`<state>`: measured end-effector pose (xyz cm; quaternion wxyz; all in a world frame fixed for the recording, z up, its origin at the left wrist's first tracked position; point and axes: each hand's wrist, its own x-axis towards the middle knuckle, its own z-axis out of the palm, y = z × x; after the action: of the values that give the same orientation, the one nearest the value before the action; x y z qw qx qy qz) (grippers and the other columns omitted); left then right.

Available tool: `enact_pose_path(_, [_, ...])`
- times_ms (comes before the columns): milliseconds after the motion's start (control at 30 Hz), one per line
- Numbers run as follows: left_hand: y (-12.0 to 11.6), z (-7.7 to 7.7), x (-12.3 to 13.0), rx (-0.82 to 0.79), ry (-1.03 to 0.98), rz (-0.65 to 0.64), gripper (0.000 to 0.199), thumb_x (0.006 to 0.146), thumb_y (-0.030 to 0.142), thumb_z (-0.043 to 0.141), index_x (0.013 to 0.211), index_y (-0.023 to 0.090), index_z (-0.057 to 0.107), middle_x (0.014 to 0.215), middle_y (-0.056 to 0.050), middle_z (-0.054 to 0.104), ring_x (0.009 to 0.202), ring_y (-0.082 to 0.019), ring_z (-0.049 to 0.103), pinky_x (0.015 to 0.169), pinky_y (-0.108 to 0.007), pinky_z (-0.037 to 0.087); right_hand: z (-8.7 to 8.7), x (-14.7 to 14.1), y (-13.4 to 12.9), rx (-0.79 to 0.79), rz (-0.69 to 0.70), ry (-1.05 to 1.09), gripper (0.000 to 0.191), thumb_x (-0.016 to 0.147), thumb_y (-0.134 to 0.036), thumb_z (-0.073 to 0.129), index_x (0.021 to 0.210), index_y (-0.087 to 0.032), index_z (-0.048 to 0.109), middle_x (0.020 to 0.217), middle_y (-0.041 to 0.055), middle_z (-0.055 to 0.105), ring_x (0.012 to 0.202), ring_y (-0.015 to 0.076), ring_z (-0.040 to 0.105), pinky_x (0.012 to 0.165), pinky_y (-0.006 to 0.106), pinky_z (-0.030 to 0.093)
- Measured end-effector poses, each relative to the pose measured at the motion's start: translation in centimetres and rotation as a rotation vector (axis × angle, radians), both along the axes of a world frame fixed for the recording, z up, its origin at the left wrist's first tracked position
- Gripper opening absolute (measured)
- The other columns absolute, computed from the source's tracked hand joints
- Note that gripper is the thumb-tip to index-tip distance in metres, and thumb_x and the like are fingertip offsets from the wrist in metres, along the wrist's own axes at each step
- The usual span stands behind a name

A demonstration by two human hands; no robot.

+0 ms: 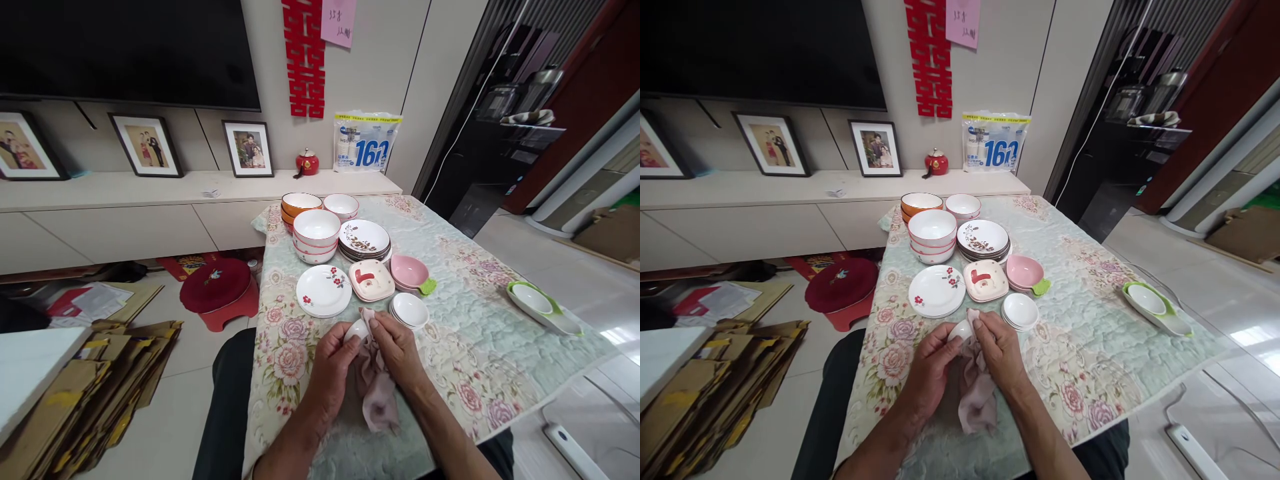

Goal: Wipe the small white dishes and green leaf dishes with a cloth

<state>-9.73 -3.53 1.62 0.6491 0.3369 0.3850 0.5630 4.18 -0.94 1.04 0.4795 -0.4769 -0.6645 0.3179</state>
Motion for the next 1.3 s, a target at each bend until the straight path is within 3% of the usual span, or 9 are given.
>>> enact_pose_path(200, [-0.2, 0.5, -0.2, 0.145, 0.338, 0.028, 0.016, 0.083, 0.029, 0.062, 0.089, 0.019, 0.073, 0.076, -0.002, 0.068, 0.074, -0.019, 0.058, 0.071, -0.028, 0.046, 0.3, -0.4, -0.5, 0.183, 0.128, -0.136, 0.032, 0.099, -0.030, 0.050, 0.123, -0.024, 0.069, 0.114, 0.0106, 0.067, 0.105, 0.0223, 0.063, 0.092, 0.037, 0.051])
enact_pose_path(333, [-0.4, 0.9, -0.3, 0.202, 0.409, 0.013, 0.021, 0.081, 0.025, 0.062, 0.097, 0.020, 0.076, 0.090, -0.005, 0.074, 0.082, -0.023, 0.063, 0.080, -0.031, 0.047, 0.4, -0.1, -0.2, 0.094, 0.062, -0.031, 0.031, 0.099, -0.035, 0.049, 0.114, -0.024, 0.073, 0.107, 0.0084, 0.071, 0.100, 0.0227, 0.065, 0.090, 0.036, 0.052])
enact_pose_path(433, [-0.4, 0.9, -0.3, 0.221, 0.358, -0.014, 0.024, 0.081, 0.025, 0.063, 0.101, 0.021, 0.076, 0.103, -0.007, 0.075, 0.091, -0.025, 0.064, 0.085, -0.032, 0.046, 0.2, 0.1, 0.1, -0.040, -0.010, 0.056, 0.035, 0.099, -0.040, 0.047, 0.106, -0.020, 0.075, 0.093, 0.0070, 0.072, 0.085, 0.0218, 0.067, 0.076, 0.033, 0.054])
enact_pose_path(667, [-0.3, 0.6, -0.2, 0.182, 0.464, 0.040, 0.016, 0.083, 0.026, 0.060, 0.087, 0.019, 0.074, 0.073, -0.002, 0.069, 0.067, -0.019, 0.057, 0.065, -0.027, 0.044, 0.3, -0.4, -0.5, 0.165, 0.122, -0.106, 0.031, 0.098, -0.030, 0.051, 0.122, -0.024, 0.070, 0.115, 0.0098, 0.067, 0.107, 0.0232, 0.062, 0.094, 0.037, 0.050])
enact_pose_path(767, [-0.2, 0.4, -0.2, 0.171, 0.365, 0.007, 0.016, 0.082, 0.026, 0.064, 0.090, 0.019, 0.075, 0.077, -0.002, 0.070, 0.075, -0.019, 0.059, 0.071, -0.027, 0.045, 0.4, -0.4, -0.5, 0.109, 0.085, -0.028, 0.031, 0.097, -0.034, 0.052, 0.118, -0.024, 0.072, 0.111, 0.0089, 0.070, 0.103, 0.0233, 0.063, 0.091, 0.036, 0.050])
enact_pose_path(933, [0.1, 0.1, 0.2, 0.039, -0.095, -0.063, 0.020, 0.076, 0.028, 0.073, 0.093, 0.018, 0.076, 0.080, -0.002, 0.072, 0.076, -0.017, 0.059, 0.076, -0.028, 0.045, 0.1, 0.0, 0.0, -0.319, -0.026, 0.328, 0.045, 0.093, -0.051, 0.055, 0.116, -0.017, 0.073, 0.070, 0.0016, 0.067, 0.060, 0.0170, 0.058, 0.054, 0.027, 0.047])
enact_pose_path(1033, [0.2, 0.4, 0.3, -0.025, -0.275, -0.033, 0.019, 0.068, 0.025, 0.080, 0.084, 0.017, 0.075, 0.074, -0.001, 0.070, 0.073, -0.014, 0.058, 0.077, -0.026, 0.045, 0.1, 0.0, 0.1, -0.442, -0.015, 0.484, 0.051, 0.088, -0.056, 0.060, 0.117, -0.016, 0.072, 0.066, 0.0006, 0.066, 0.056, 0.0152, 0.055, 0.050, 0.025, 0.043])
enact_pose_path(1200, [0.2, 1.1, 0.4, -0.091, -0.351, -0.008, 0.017, 0.065, 0.025, 0.083, 0.075, 0.016, 0.072, 0.070, 0.001, 0.065, 0.069, -0.011, 0.054, 0.067, -0.021, 0.043, 0.0, -0.1, 0.3, -0.390, -0.024, 0.467, 0.047, 0.083, -0.056, 0.067, 0.105, -0.016, 0.077, 0.086, 0.0063, 0.074, 0.074, 0.0212, 0.065, 0.062, 0.029, 0.050])
enact_pose_path(1300, [0.1, 1.1, 0.5, -0.082, -0.326, 0.000, 0.017, 0.068, 0.027, 0.081, 0.076, 0.016, 0.071, 0.072, 0.001, 0.065, 0.071, -0.011, 0.054, 0.068, -0.022, 0.044, -0.4, 0.0, 0.5, -0.201, -0.064, 0.317, 0.036, 0.086, -0.049, 0.066, 0.099, -0.019, 0.079, 0.088, 0.0063, 0.073, 0.081, 0.0221, 0.065, 0.071, 0.032, 0.052])
